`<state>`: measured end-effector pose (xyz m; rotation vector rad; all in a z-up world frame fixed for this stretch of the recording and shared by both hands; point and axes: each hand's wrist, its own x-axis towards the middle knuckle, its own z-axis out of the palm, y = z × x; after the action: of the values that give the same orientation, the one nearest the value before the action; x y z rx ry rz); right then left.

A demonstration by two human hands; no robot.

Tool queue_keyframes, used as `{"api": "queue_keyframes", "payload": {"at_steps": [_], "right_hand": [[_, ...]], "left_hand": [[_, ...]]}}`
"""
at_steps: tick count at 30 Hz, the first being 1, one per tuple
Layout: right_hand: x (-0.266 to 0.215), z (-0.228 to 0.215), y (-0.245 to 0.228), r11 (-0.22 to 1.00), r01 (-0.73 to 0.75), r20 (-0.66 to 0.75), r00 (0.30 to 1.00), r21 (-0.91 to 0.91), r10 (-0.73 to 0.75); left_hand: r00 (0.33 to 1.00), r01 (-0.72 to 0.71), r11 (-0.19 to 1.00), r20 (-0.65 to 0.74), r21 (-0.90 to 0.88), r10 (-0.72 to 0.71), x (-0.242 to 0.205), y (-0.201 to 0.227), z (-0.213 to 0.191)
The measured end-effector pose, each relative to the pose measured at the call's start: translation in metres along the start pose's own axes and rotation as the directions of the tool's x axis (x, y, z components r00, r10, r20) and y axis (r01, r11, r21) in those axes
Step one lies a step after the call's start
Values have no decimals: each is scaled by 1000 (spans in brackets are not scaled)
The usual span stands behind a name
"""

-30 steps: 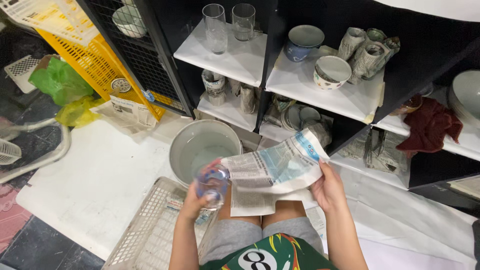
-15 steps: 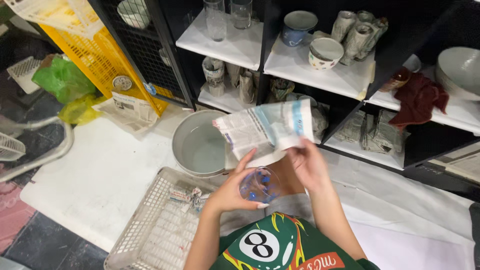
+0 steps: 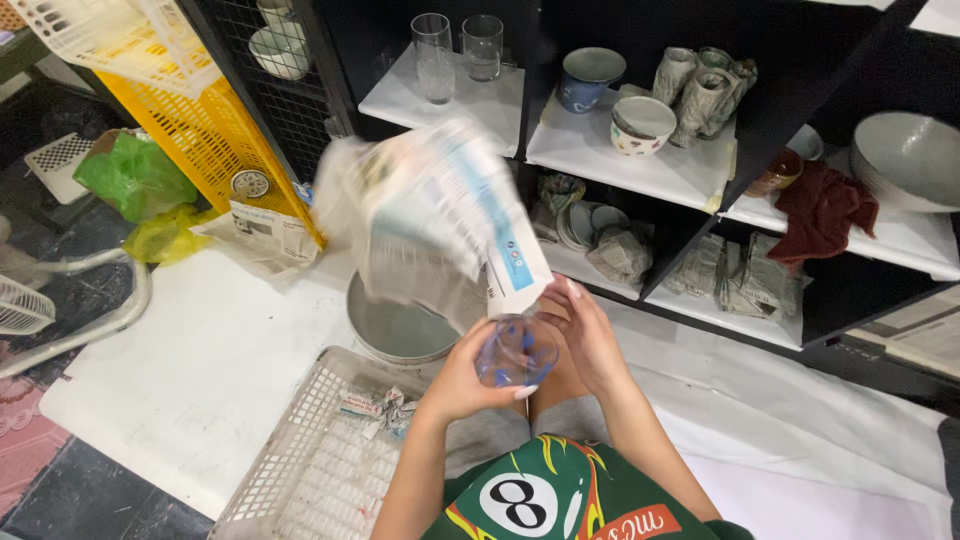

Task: The person sits on the floor and washes various ceramic and glass items in a bucket of water. They wipe the items with a cloth and then wrap them in newspaper before placing them on a nearby shelf.

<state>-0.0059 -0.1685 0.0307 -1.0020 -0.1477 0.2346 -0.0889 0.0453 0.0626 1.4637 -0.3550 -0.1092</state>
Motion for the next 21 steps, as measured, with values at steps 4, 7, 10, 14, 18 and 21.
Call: {"api": "queue_keyframes", "payload": {"at_steps": [4,7,10,14,18,21], "right_hand": [[12,7,9,949,-63,-51,997,-309,49],[25,14,27,887,-135,15,987,-442,157],[36,14,46,869,-74,151,974,-490,168],[38,11,62,905,-80,153,976,-419,157],[39,9,62,936,-77,110,986,-345,121],[38,3,57,960,-64,52,995,-273,81]], "left_hand": [[970,-3,973,235,-232,59,-13,-8,-20],[924,132,898,380,-421,42,-21,-13,-30],[869,176,782,468,-598,162,-22,-16,-31],[868,194,714,457,-673,195,-16,-14,-31],[839,172,821,517,-544,167,-12,-15,-37],[858,181,888,509,-422,67,-29,-17,-44]]}}
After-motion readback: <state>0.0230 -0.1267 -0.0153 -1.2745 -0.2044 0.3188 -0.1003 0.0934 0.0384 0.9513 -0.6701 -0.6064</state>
